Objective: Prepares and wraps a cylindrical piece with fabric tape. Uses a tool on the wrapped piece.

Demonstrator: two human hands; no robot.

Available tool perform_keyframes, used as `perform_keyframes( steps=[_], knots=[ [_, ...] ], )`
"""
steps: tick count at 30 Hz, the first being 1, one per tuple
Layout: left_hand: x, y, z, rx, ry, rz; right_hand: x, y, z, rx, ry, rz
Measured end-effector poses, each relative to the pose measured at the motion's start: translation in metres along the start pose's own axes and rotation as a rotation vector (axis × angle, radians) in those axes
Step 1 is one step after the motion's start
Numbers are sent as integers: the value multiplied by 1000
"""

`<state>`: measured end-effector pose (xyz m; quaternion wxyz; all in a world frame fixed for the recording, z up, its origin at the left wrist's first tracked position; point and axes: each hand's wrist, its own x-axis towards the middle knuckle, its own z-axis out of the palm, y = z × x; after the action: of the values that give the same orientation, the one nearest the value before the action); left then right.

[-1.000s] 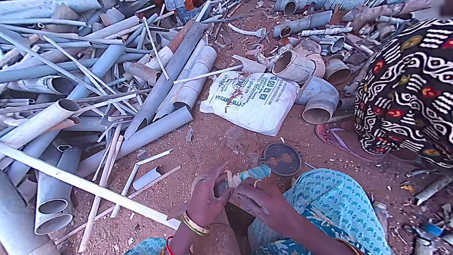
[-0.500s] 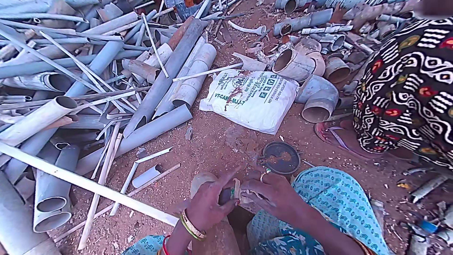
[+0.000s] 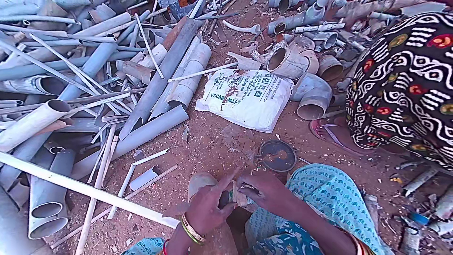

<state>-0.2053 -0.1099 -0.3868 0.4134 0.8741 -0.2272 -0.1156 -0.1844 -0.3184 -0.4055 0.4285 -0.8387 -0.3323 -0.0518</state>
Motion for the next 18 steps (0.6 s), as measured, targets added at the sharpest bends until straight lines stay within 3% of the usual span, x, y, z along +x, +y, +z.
perform_keyframes(
  steps=[6, 11, 14, 18],
  knots=[
    [-2, 1, 6, 46, 70, 9, 1, -3, 7, -85, 93, 98],
    [-3, 2, 8, 125, 159, 63, 1, 2, 6, 120, 63, 99],
    [-4, 3, 8, 209, 212, 96, 1, 8, 2, 271, -23, 91],
    [-5, 1, 9, 337, 238, 156, 2, 12, -10, 294, -300, 96]
  ],
)
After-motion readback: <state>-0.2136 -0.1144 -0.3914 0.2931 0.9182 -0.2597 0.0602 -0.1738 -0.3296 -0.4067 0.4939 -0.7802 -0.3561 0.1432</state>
